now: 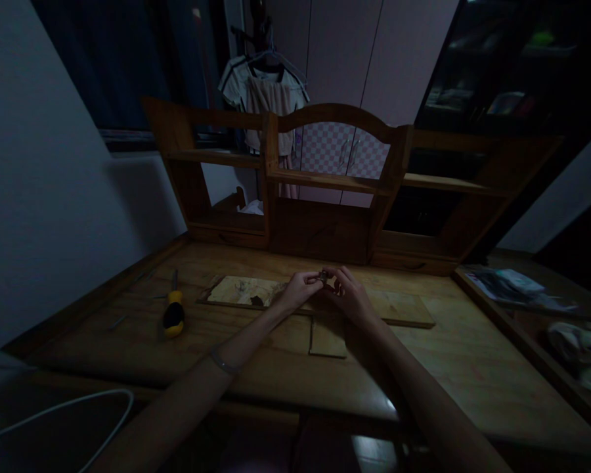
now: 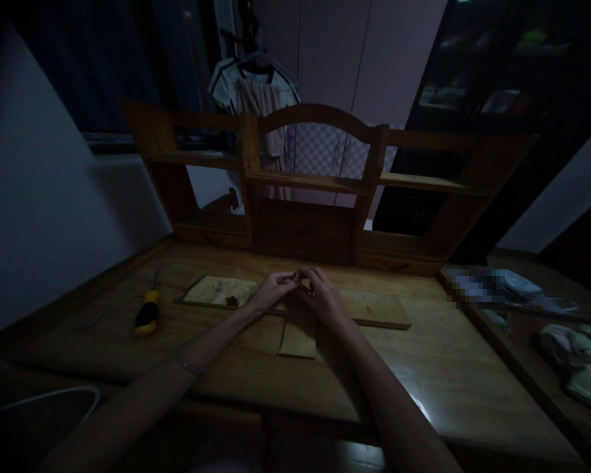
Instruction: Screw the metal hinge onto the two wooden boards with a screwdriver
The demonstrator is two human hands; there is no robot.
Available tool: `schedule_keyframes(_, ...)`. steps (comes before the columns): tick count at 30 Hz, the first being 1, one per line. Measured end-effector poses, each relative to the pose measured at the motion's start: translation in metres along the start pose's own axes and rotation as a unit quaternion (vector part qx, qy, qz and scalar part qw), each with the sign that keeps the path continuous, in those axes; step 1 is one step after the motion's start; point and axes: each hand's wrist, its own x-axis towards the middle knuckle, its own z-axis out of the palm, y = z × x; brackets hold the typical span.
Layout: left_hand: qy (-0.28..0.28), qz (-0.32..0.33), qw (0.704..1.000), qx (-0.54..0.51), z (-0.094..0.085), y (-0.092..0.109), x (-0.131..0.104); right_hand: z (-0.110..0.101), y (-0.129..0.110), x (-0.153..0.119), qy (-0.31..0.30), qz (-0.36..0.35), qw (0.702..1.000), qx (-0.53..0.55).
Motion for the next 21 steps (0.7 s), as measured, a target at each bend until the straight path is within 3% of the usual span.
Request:
schedule_keyframes(5, 0.005, 0.005, 0.999, -0.053, -0.003, -0.0022, 0.0038, 0.0005, -0.0059, 0.0004, -0.003, 0.003, 1.0, 0.016)
schedule_keyframes(14, 0.074, 0.002, 0.994, -0.08, -0.0085, -0.0051, 0.0074, -0.0012, -0.0079, 0.0, 0.038, 0.035, 0.999, 0.007)
schedule_keyframes(21, 0.071, 0.006, 0.995, -0.069, -0.0102, -0.0063, 0.0075, -0.0039, -0.0055, -0.001, 0.029, 0.059, 0.998, 0.024)
